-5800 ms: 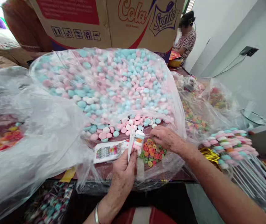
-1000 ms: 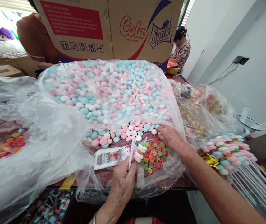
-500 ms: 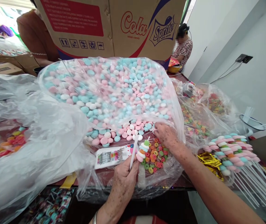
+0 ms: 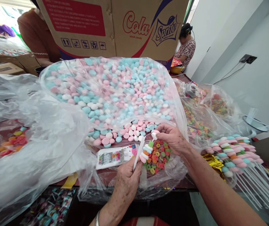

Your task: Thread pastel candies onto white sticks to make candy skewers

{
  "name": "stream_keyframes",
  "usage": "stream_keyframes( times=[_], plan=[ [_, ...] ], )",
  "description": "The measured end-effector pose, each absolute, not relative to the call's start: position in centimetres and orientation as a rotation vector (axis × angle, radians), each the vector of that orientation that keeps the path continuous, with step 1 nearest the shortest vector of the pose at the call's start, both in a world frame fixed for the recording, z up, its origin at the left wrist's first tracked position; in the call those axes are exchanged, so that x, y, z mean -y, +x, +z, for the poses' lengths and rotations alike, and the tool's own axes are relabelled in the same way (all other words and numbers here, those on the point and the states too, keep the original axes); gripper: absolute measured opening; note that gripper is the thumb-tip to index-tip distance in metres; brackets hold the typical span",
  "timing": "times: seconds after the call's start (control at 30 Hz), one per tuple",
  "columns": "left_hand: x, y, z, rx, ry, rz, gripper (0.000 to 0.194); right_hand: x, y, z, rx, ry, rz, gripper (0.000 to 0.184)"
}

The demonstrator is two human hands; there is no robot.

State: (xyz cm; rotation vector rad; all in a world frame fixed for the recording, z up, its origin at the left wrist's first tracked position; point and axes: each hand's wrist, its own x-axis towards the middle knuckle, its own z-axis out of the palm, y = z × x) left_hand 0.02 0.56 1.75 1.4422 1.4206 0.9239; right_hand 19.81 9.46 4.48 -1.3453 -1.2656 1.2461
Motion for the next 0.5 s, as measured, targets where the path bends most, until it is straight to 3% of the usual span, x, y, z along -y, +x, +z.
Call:
stream_keyframes(
  times=[0.13, 0.5],
  plan=[
    [-0.54, 0.04, 1.81, -1.433, 1.469, 0.906, 0.03, -8.59, 19.46, 4.92, 1.001, -1.181, 1.473, 0.026],
    [-0.73, 0.13, 1.65, -1.445, 1.493, 0.898, 0.032, -8.52, 19.48, 4.41, 1.09, -1.15, 1.449, 0.023]
  ],
)
